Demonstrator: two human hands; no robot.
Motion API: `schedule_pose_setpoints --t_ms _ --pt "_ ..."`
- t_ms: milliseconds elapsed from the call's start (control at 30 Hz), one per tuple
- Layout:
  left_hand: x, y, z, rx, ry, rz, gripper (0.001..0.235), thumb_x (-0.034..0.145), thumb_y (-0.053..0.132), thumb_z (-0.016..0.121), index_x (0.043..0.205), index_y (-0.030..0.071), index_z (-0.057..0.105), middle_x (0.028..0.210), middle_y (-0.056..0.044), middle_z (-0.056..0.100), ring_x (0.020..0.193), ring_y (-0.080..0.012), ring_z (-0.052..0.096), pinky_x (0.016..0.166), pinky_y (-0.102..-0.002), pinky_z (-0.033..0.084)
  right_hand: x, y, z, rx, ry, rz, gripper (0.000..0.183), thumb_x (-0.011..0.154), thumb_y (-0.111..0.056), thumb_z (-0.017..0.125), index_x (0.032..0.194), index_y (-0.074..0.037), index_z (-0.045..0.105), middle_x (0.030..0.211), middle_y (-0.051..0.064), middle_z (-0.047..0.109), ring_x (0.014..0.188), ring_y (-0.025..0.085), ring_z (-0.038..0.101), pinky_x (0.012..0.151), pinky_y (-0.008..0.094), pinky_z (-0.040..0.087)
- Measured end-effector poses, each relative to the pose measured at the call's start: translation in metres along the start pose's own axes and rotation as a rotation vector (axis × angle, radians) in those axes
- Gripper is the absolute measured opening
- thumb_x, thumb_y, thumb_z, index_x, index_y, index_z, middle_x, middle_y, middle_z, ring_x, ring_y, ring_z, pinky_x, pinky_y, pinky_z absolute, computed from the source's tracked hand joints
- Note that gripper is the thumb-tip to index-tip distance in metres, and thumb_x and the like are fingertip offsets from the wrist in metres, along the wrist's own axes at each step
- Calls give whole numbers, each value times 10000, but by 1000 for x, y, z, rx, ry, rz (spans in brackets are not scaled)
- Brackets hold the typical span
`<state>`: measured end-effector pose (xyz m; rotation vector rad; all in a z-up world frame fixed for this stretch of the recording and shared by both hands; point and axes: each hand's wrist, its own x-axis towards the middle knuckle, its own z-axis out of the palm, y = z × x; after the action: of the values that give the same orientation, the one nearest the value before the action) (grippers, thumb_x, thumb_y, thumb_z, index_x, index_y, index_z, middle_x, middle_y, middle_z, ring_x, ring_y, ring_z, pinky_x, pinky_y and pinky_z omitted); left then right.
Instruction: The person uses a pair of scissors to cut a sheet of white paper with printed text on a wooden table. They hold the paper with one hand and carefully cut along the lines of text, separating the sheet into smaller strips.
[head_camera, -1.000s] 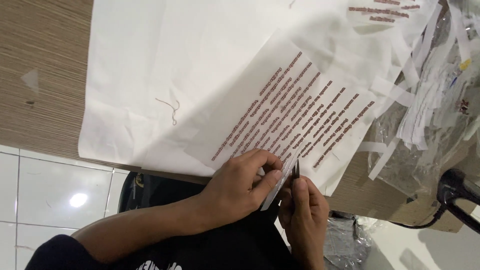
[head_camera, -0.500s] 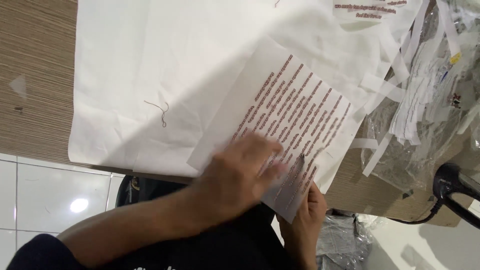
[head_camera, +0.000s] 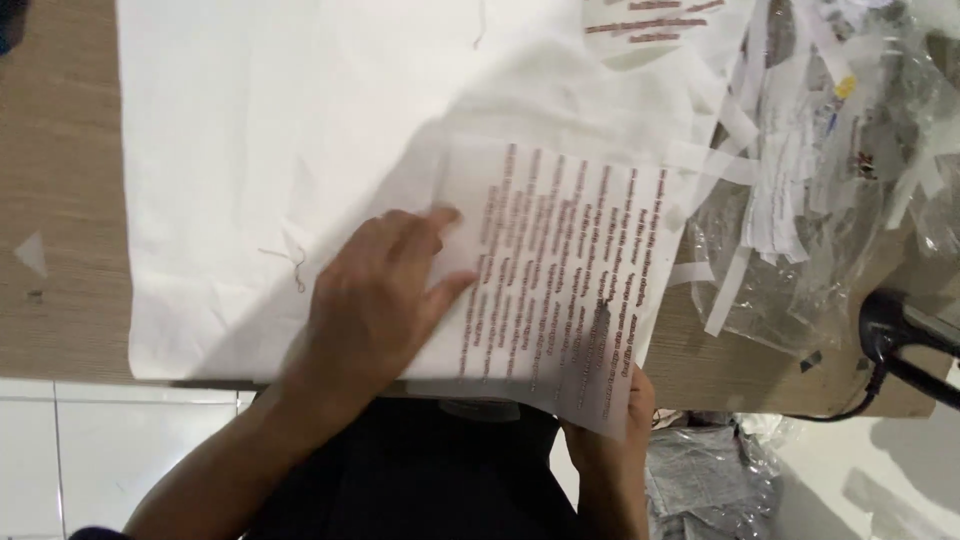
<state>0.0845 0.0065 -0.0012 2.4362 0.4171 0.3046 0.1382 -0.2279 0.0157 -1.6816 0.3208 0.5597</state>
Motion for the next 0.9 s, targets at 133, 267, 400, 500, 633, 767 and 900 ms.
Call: schedule_pose_setpoints --t_ms 133,267,400,500,633,767,900 --pt "10 12 24 56 38 459 380 917 273 834 1230 112 692 1288 -193 697 1251 -393 621 1081 -535 522 6 4 -10 39 -10 31 197 994 -138 617 852 -10 668 674 72 619 559 153 563 434 274 440" --pt "9 13 41 197 -225 500 979 933 837 464 1633 168 316 1673 -209 210 1557 -384 164 1251 -610 112 10 7 -16 74 -61 90 206 992 -157 635 950 29 713 734 122 679 594 197 622 456 298 498" --pt "4 14 50 247 -249 438 1071 917 899 328 1669 140 252 1690 -244 138 1570 -408 99 1257 -627 93 8 -9 0 46 -55 77 323 975 -219 634 1090 65 736 907 168 756 754 228 696 622 335 577" --pt "0 18 53 289 -242 404 1075 920 907 363 1666 145 229 1689 -247 188 1569 -410 149 1249 -627 143 14 4 -8 26 -24 74 227 1000 -147 621 1009 41 748 740 94 687 597 153 592 484 282 475" --pt "-1 18 53 274 -282 379 1077 907 904 329 1679 162 206 1702 -233 115 1578 -390 80 1258 -619 105 13 1 -6 72 -23 94 126 936 -96 681 890 22 688 726 72 641 626 144 589 513 281 489" --pt "-2 16 52 242 -272 386 1127 865 930 358 1672 154 225 1700 -234 160 1576 -405 127 1259 -623 109 14 0 -2 68 -57 61 173 892 15 686 1050 83 708 899 156 728 787 219 681 641 329 590" --pt "-1 16 49 271 -254 406 1201 841 974 421 1671 138 187 1696 -246 171 1572 -410 143 1260 -616 133 16 -6 1 29 -6 119 273 982 -167 643 1085 71 729 861 150 725 697 202 653 580 317 543"
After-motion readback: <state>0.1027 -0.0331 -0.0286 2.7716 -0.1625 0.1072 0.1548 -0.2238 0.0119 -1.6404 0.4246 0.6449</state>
